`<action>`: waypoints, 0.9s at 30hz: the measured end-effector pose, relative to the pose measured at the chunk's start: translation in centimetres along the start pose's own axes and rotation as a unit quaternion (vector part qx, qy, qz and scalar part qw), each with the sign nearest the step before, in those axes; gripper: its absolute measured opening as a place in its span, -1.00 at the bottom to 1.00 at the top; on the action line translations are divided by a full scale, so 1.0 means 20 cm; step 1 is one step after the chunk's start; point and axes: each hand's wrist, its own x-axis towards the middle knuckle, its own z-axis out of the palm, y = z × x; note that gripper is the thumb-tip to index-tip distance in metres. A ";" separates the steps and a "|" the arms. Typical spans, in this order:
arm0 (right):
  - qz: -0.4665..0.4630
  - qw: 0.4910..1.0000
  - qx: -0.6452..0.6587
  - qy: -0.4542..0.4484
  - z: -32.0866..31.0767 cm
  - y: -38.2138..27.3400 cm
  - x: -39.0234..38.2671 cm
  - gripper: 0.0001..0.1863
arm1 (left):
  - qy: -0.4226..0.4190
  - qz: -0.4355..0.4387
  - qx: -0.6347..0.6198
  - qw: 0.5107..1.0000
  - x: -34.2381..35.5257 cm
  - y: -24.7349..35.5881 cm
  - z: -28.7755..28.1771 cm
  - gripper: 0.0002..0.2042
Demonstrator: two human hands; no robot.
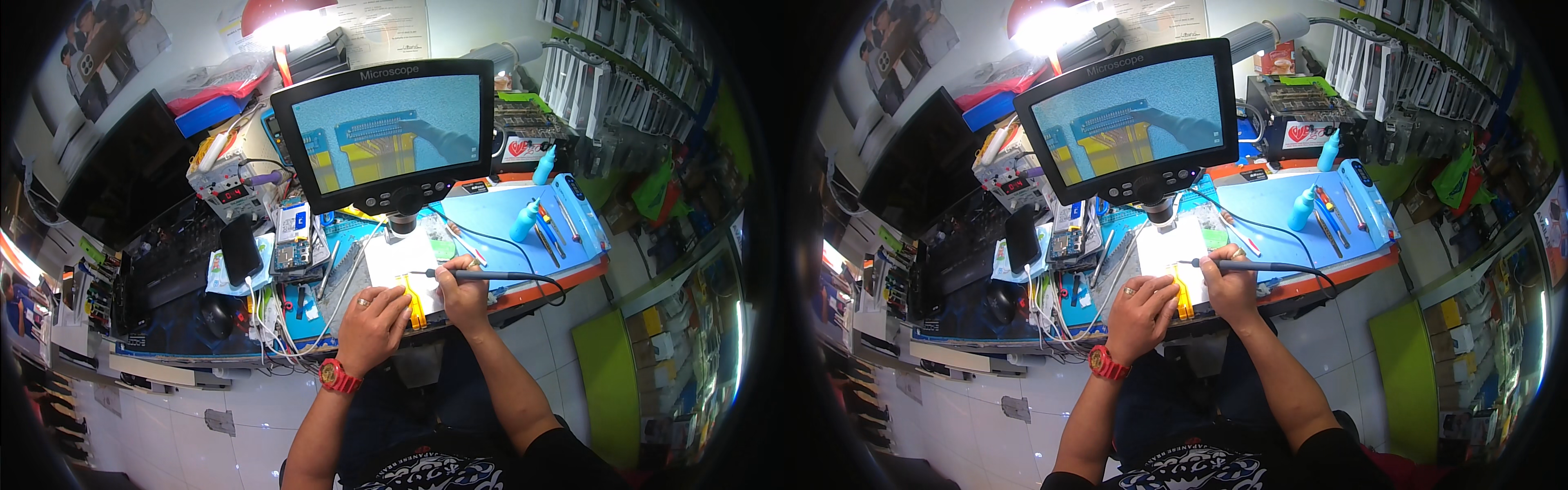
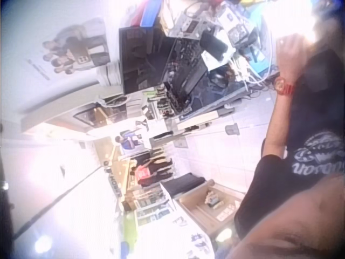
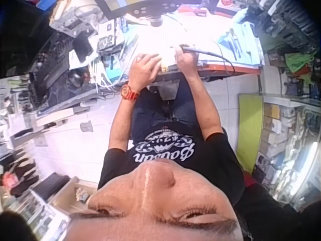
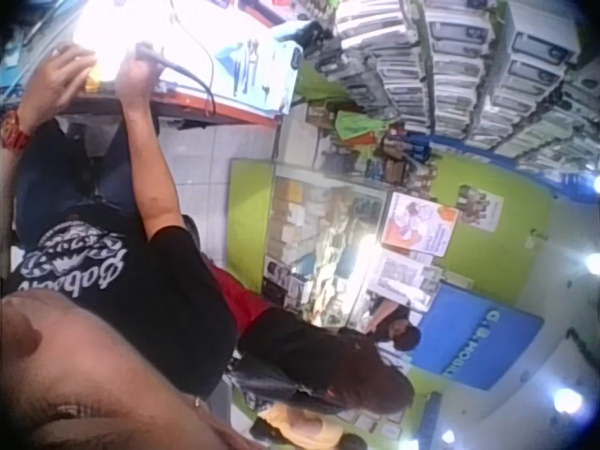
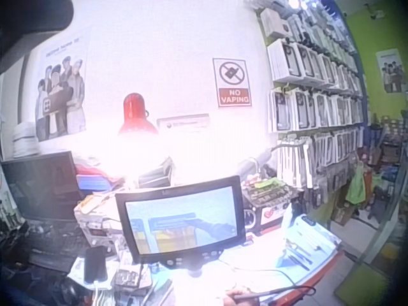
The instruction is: The person solders a component onto a mobile phone screen ribbon cable under a digital microscope, applies a liquid with a dropper, and then fits the component back onto a circuit board.
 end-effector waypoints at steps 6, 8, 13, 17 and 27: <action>-0.017 0.999 0.029 0.019 0.01 -0.02 0.00 -0.88 | -0.003 -0.023 -0.029 0.999 0.01 0.00 -0.01 -0.85; -0.035 0.998 0.045 0.012 0.00 -0.03 0.00 -0.91 | -0.021 -0.045 -0.046 0.998 0.03 0.00 -0.01 -0.88; -0.109 0.994 0.000 -0.024 -0.02 -0.03 0.04 -0.87 | -0.024 -0.037 -0.014 0.999 0.08 -0.02 -0.02 -0.92; -0.111 0.994 -0.015 -0.014 -0.01 -0.01 0.04 -0.85 | -0.031 -0.023 -0.056 0.998 0.08 -0.08 -0.02 -0.93; -0.022 1.000 -0.001 -0.007 0.01 -0.02 0.01 -0.80 | -0.068 -0.020 0.023 0.997 0.07 -0.12 -0.07 -0.79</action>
